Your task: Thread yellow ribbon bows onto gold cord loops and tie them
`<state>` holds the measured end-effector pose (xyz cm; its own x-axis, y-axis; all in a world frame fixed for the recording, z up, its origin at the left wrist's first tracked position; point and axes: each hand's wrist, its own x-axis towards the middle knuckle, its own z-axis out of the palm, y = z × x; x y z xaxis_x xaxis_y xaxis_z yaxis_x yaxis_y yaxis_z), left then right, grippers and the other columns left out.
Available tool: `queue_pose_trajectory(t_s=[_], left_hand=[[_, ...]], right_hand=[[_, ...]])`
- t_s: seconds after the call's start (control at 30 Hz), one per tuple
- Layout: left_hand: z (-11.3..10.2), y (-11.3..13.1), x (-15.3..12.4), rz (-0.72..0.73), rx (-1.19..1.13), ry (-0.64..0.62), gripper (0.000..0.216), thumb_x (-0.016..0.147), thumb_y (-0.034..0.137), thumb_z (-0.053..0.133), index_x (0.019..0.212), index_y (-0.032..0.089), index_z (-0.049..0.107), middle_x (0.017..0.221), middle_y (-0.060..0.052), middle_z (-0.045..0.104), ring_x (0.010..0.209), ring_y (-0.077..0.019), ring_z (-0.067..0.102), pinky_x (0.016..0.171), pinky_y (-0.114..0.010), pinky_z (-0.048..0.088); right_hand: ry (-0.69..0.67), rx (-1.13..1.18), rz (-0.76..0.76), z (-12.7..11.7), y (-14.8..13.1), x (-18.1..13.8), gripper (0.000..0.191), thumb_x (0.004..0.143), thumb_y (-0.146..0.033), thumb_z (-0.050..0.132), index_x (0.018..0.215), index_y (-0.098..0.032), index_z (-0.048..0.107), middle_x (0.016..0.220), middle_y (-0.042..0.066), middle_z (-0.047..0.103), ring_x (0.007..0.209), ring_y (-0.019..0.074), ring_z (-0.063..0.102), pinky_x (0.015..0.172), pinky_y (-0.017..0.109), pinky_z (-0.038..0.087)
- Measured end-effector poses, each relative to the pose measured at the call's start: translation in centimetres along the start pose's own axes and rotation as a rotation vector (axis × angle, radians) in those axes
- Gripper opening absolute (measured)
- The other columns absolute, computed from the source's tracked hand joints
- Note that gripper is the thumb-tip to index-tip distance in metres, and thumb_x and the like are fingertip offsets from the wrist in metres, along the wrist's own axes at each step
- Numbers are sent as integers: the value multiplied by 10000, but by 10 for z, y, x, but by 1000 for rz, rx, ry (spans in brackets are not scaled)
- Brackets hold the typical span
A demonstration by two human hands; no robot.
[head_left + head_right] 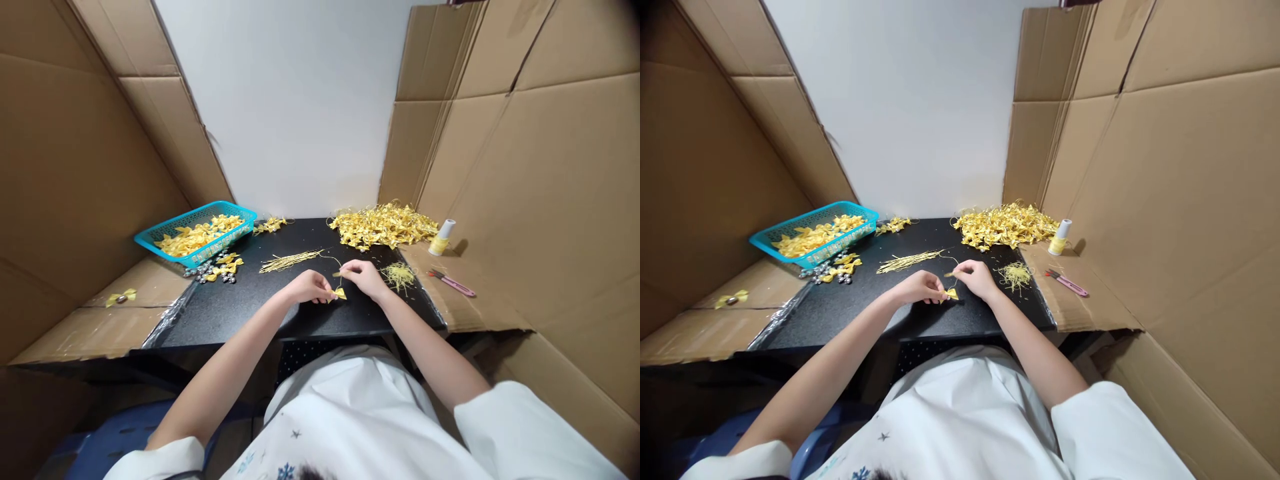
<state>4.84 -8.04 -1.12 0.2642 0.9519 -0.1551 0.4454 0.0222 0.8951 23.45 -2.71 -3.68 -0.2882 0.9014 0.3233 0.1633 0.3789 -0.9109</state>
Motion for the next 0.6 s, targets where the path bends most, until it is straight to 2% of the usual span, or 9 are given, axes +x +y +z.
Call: queue_pose_trajectory(t_s=[0.07,0.17,0.23,0.37,0.6], left_hand=[[4,-6,3,13,-102,75,310,540,379,838,619,139,659,581,-67,695,485,-129,605,473,-221,457],[11,-14,6,41,-189,152,380,546,416,849,711,129,663,611,-62,698,499,-118,605,500,-229,476],[16,-17,6,56,-232,169,407,547,434,850,738,122,673,612,-53,690,500,-110,596,510,-233,479],[22,-16,4,112,-322,171,399,524,405,867,729,118,681,609,-29,671,509,-98,586,538,-234,486],[28,-15,1,198,-300,244,411,503,374,874,771,126,685,668,-29,688,590,-116,620,604,-244,518]], right_hand=[[-42,26,1,-6,1,-15,119,661,-283,694,616,-175,714,954,77,749,823,190,685,752,297,517],[-81,46,18,-8,5,-28,168,681,-324,684,637,-166,723,1060,107,732,737,172,683,654,285,522],[-92,45,21,-6,7,-30,188,693,-341,678,657,-162,725,995,109,745,700,170,678,639,286,522],[-82,12,13,0,10,-31,190,702,-348,683,702,-163,726,729,73,737,658,194,669,636,301,515],[15,-67,-30,0,4,-35,190,718,-360,668,679,-179,711,680,57,720,583,179,626,567,286,477]])
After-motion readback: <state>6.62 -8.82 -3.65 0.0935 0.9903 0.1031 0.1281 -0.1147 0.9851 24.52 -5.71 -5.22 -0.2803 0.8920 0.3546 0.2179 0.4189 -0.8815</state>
